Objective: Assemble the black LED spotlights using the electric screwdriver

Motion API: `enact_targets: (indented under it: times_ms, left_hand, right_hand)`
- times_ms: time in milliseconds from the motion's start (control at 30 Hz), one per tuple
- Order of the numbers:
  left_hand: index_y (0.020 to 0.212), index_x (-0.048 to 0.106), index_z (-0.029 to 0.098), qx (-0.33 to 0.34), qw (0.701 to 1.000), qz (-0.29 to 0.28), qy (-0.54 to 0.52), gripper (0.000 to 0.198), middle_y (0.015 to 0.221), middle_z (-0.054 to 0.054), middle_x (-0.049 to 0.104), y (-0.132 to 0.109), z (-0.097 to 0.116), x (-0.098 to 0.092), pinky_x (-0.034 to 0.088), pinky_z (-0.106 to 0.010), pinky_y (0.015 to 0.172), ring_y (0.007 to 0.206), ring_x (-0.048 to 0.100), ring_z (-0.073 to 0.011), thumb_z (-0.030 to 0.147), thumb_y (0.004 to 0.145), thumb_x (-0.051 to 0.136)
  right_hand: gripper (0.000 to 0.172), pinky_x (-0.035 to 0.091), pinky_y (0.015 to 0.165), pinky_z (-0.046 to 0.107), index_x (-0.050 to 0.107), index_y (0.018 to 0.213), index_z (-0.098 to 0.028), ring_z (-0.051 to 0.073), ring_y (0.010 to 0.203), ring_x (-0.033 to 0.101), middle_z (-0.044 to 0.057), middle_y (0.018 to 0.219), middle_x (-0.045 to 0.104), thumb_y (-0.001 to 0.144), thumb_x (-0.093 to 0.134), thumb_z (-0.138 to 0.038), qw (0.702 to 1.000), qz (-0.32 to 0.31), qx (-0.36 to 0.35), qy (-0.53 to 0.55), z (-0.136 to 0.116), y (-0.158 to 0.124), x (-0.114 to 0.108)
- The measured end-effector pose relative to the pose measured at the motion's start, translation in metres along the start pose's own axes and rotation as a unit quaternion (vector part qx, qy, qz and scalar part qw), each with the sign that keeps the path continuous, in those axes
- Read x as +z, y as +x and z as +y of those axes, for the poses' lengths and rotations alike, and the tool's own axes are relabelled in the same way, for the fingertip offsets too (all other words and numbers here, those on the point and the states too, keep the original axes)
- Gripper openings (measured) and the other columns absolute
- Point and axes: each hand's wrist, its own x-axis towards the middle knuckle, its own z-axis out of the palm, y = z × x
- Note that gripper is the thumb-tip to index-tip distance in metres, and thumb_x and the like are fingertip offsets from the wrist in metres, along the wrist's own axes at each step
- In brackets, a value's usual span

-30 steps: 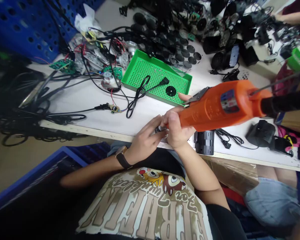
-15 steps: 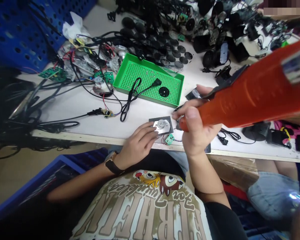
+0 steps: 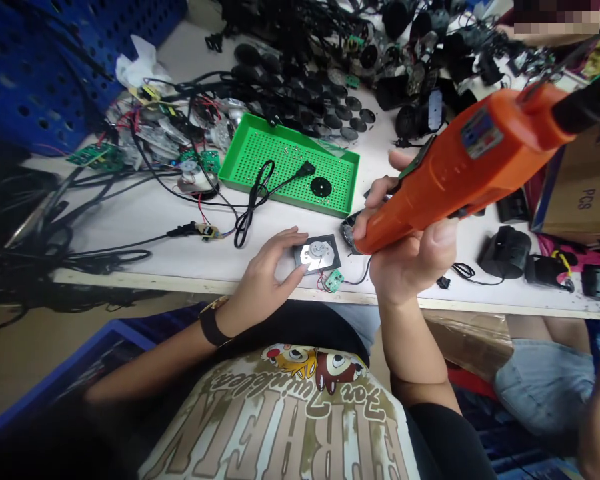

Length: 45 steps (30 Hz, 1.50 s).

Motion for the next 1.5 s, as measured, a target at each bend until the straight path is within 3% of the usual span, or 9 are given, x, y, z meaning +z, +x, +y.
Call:
enact_targets:
  times_ms: [200, 500, 667, 800, 900, 1000, 1100, 1233, 1500]
  left_hand:
    - [0.136, 0.055, 0.015, 0.022, 0.999, -0.010, 0.029, 0.037, 0.136, -0.015, 0.068, 0.006, -0.004, 0.015, 0.051, -0.052, 0.118, 0.136, 0.061, -0.0295, 0.020, 0.100, 0.063]
    - [0.135, 0.057, 0.018, 0.014, 0.999, -0.015, 0.050, 0.032, 0.132, -0.014, 0.070, 0.004, -0.010, 0.019, 0.052, -0.055, 0.116, 0.134, 0.063, -0.0292, 0.022, 0.104, 0.058]
    - [0.137, 0.056, 0.017, 0.017, 0.998, -0.024, 0.062, 0.033, 0.134, -0.015, 0.070, 0.004, -0.010, 0.020, 0.052, -0.056, 0.116, 0.133, 0.063, -0.0301, 0.023, 0.104, 0.056]
    - [0.137, 0.056, 0.016, 0.018, 0.997, -0.025, 0.064, 0.033, 0.135, -0.015, 0.069, 0.004, -0.007, 0.017, 0.051, -0.055, 0.117, 0.133, 0.063, -0.0296, 0.023, 0.104, 0.056]
    - [0.138, 0.055, 0.017, 0.007, 0.997, -0.037, 0.067, 0.035, 0.135, -0.014, 0.069, 0.008, -0.003, 0.015, 0.051, -0.054, 0.117, 0.132, 0.063, -0.0291, 0.024, 0.104, 0.057]
    - [0.135, 0.057, 0.015, -0.001, 0.996, -0.047, 0.071, 0.033, 0.131, -0.015, 0.071, 0.012, 0.001, 0.014, 0.053, -0.053, 0.114, 0.126, 0.065, -0.0296, 0.025, 0.103, 0.059]
    - [0.129, 0.061, 0.013, 0.000, 0.996, -0.048, 0.077, 0.028, 0.124, -0.013, 0.072, 0.016, 0.002, 0.015, 0.055, -0.051, 0.110, 0.119, 0.067, -0.0292, 0.021, 0.102, 0.059]
    - [0.128, 0.063, 0.012, -0.004, 0.996, -0.048, 0.076, 0.029, 0.121, -0.013, 0.073, 0.016, 0.001, 0.016, 0.057, -0.048, 0.106, 0.116, 0.068, -0.0283, 0.016, 0.100, 0.062]
    - [0.130, 0.063, 0.013, -0.012, 0.996, -0.050, 0.077, 0.030, 0.125, -0.013, 0.073, 0.014, 0.000, 0.016, 0.056, -0.049, 0.110, 0.120, 0.068, -0.0277, 0.014, 0.100, 0.061]
  right_hand:
    - [0.062, 0.044, 0.040, 0.025, 0.075, 0.110, -0.027, 0.014, 0.060, 0.052, 0.002, 0.080, 0.052, 0.075, 0.068, -0.078, 0.999, -0.016, 0.049, 0.003, 0.000, -0.005, 0.004]
    - [0.065, 0.046, 0.043, 0.026, 0.065, 0.109, -0.025, 0.012, 0.057, 0.051, 0.001, 0.083, 0.051, 0.080, 0.053, -0.082, 0.997, -0.022, 0.073, -0.005, 0.006, -0.003, 0.007]
    - [0.062, 0.041, 0.039, 0.024, 0.064, 0.103, -0.024, 0.012, 0.058, 0.051, 0.002, 0.087, 0.054, 0.083, 0.050, -0.082, 0.997, -0.021, 0.069, 0.001, 0.003, -0.002, 0.007]
    - [0.070, 0.043, 0.039, 0.024, 0.065, 0.105, -0.027, 0.012, 0.061, 0.054, 0.001, 0.090, 0.055, 0.073, 0.062, -0.089, 0.997, -0.030, 0.054, -0.035, 0.002, -0.004, 0.001]
    - [0.061, 0.049, 0.047, 0.026, 0.063, 0.117, -0.030, 0.010, 0.057, 0.058, -0.001, 0.096, 0.061, 0.073, 0.083, -0.067, 0.993, -0.073, 0.029, -0.083, 0.014, -0.010, -0.010]
    - [0.044, 0.052, 0.050, 0.027, 0.061, 0.120, -0.031, 0.011, 0.057, 0.066, 0.000, 0.100, 0.069, 0.084, 0.080, -0.047, 0.991, -0.079, 0.032, -0.099, 0.030, -0.017, -0.017]
    - [0.036, 0.049, 0.043, 0.025, 0.062, 0.116, -0.029, 0.012, 0.049, 0.065, -0.003, 0.086, 0.072, 0.089, 0.072, -0.050, 0.997, -0.049, 0.014, -0.064, 0.038, -0.021, -0.012]
    - [0.027, 0.050, 0.040, 0.025, 0.062, 0.107, -0.028, 0.011, 0.037, 0.052, -0.010, 0.057, 0.058, 0.092, 0.069, -0.049, 0.999, 0.001, -0.015, -0.034, 0.035, -0.022, 0.006]
    - [0.024, 0.044, 0.036, 0.027, 0.060, 0.106, -0.032, 0.012, 0.035, 0.046, -0.011, 0.055, 0.053, 0.091, 0.067, -0.050, 0.999, 0.021, 0.004, -0.029, 0.039, -0.028, 0.012]
